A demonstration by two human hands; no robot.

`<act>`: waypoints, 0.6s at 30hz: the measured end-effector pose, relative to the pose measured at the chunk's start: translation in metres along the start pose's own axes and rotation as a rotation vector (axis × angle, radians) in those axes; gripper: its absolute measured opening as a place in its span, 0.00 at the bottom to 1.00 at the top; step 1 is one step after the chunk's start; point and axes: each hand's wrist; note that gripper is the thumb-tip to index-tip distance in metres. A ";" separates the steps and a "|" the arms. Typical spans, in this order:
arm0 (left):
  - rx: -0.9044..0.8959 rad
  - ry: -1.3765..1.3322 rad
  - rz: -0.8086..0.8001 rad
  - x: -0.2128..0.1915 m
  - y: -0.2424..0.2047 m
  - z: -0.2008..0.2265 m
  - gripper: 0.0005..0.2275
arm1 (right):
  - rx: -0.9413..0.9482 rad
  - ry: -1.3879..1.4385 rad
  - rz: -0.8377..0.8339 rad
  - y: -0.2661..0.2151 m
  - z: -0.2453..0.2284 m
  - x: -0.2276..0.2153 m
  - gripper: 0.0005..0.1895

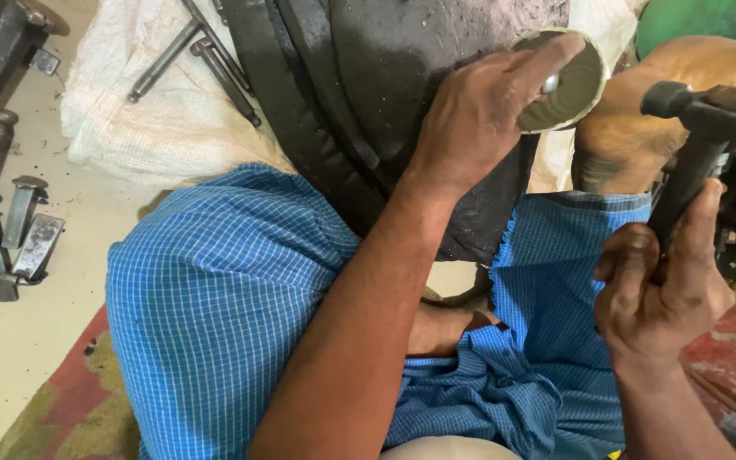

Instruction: The person sits on the floor and uses a hammer and chisel to chip away at the rim of a white plastic object. They repeatedly strike the object, pause to inspect the rim, and continue chipping until the clip ends.

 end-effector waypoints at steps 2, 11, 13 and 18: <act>-0.042 -0.004 -0.081 0.001 -0.002 -0.004 0.26 | -0.025 -0.026 -0.010 0.001 0.003 0.003 0.26; 0.041 0.090 -0.120 0.008 -0.010 -0.007 0.39 | -0.137 -0.026 0.018 -0.008 0.026 0.010 0.31; 0.032 0.100 -0.118 0.009 -0.009 -0.009 0.40 | -0.156 0.086 0.079 -0.011 0.029 0.012 0.31; 0.041 0.135 -0.149 0.014 -0.011 -0.015 0.38 | -0.226 -0.055 0.113 -0.020 0.037 0.025 0.34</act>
Point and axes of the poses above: each hand's wrist, its own y-axis towards the middle knuckle, its own x-axis out of the palm, z = x × y, and after that the axes turned 6 degrees about -z, right-handed
